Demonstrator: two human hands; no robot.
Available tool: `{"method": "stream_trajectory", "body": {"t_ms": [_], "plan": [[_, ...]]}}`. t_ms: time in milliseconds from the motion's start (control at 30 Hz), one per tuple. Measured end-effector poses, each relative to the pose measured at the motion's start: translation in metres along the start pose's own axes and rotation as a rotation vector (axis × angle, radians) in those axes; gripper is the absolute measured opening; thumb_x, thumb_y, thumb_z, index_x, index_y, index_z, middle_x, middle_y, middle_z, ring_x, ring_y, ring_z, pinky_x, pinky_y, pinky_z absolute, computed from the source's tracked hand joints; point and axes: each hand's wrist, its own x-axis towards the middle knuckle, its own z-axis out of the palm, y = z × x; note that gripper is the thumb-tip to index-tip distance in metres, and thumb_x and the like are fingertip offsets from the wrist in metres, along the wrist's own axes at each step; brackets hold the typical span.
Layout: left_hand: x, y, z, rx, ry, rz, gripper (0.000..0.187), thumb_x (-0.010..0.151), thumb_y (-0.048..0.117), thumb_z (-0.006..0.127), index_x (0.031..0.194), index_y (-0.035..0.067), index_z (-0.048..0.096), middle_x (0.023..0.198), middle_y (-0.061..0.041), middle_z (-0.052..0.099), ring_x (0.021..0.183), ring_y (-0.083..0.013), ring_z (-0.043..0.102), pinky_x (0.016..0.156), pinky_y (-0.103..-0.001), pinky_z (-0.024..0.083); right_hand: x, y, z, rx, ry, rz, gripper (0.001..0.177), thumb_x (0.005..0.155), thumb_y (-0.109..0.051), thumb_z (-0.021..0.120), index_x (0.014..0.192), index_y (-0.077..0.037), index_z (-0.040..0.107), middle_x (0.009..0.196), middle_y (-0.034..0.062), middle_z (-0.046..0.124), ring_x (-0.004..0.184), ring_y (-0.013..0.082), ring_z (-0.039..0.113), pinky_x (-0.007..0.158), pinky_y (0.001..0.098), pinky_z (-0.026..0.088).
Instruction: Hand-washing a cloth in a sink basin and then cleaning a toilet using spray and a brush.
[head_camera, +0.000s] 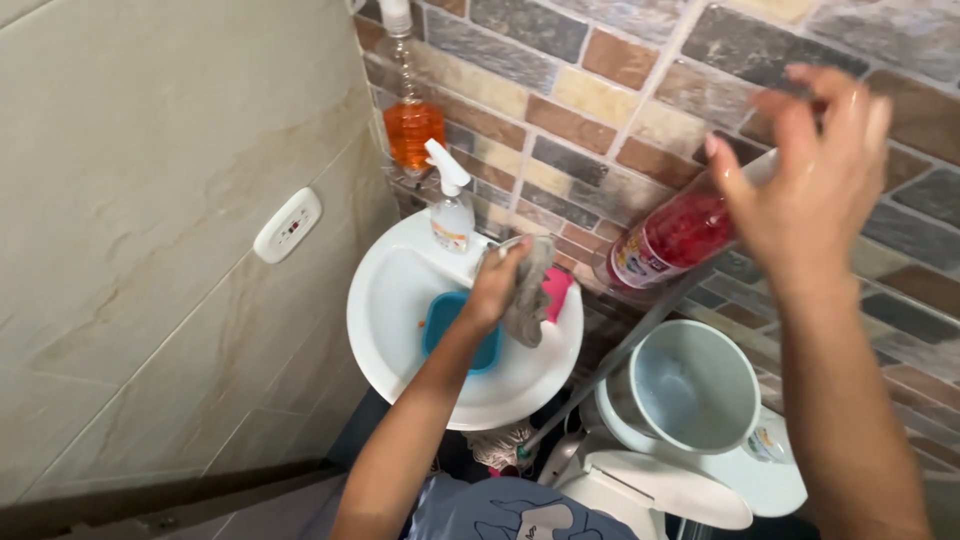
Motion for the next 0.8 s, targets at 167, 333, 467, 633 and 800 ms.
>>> {"method": "stream_trajectory", "body": {"t_ms": [167, 333, 467, 633, 800], "plan": [[-0.04, 0.067, 0.029, 0.281, -0.173, -0.016, 0.054, 0.089, 0.051, 0.055, 0.137, 0.027, 0.06, 0.127, -0.005, 0.073, 0.111, -0.0241, 0.07, 0.099, -0.036, 0.047, 0.016, 0.007, -0.009, -0.241, -0.609, 0.146, 0.066, 0.118, -0.079, 0.045, 0.107, -0.019, 0.071, 0.089, 0.0087, 0.074, 0.085, 0.0303, 0.073, 0.06, 0.0422, 0.054], [-0.053, 0.096, 0.08, 0.833, -0.207, 0.385, 0.111, 0.072, 0.085, 0.041, 0.165, 0.031, 0.015, 0.125, -0.015, 0.059, 0.109, -0.037, 0.065, 0.082, -0.049, 0.053, 0.052, -0.013, -0.023, -0.367, -0.945, 0.174, 0.086, 0.119, -0.083, 0.023, 0.094, -0.019, 0.075, 0.079, 0.0054, 0.079, 0.078, 0.0247, 0.077, 0.07, 0.039, 0.056], [-0.045, 0.11, 0.116, 1.006, -0.041, 0.532, 0.118, 0.067, 0.091, 0.039, 0.164, 0.029, 0.013, 0.137, -0.015, 0.052, 0.078, -0.0444, 0.07, 0.063, -0.058, 0.054, 0.052, -0.006, -0.019, -0.16, -0.955, 0.034, 0.061, 0.113, -0.067, 0.037, 0.106, -0.013, 0.064, 0.08, 0.0106, 0.073, 0.075, 0.0332, 0.072, 0.065, 0.0431, 0.058], [-0.04, 0.142, 0.108, 1.017, -0.202, 0.469, 0.117, 0.068, 0.089, 0.041, 0.164, 0.028, 0.009, 0.139, -0.02, 0.057, 0.098, -0.0479, 0.07, 0.072, -0.059, 0.056, 0.051, -0.001, -0.02, -0.053, -0.939, 0.088, 0.053, 0.113, -0.052, 0.039, 0.117, -0.007, 0.067, 0.1, 0.0305, 0.076, 0.096, 0.0545, 0.071, 0.076, 0.0596, 0.055], [-0.035, 0.149, 0.087, 1.028, -0.305, 0.634, 0.065, 0.099, 0.035, 0.06, 0.158, 0.032, 0.032, 0.117, -0.012, 0.069, 0.089, -0.027, 0.07, 0.067, -0.042, 0.058, 0.057, 0.002, -0.01, -0.285, -0.961, 0.207, 0.073, 0.115, -0.063, 0.031, 0.098, -0.015, 0.083, 0.099, 0.0166, 0.081, 0.096, 0.0396, 0.077, 0.073, 0.0471, 0.054]]}}
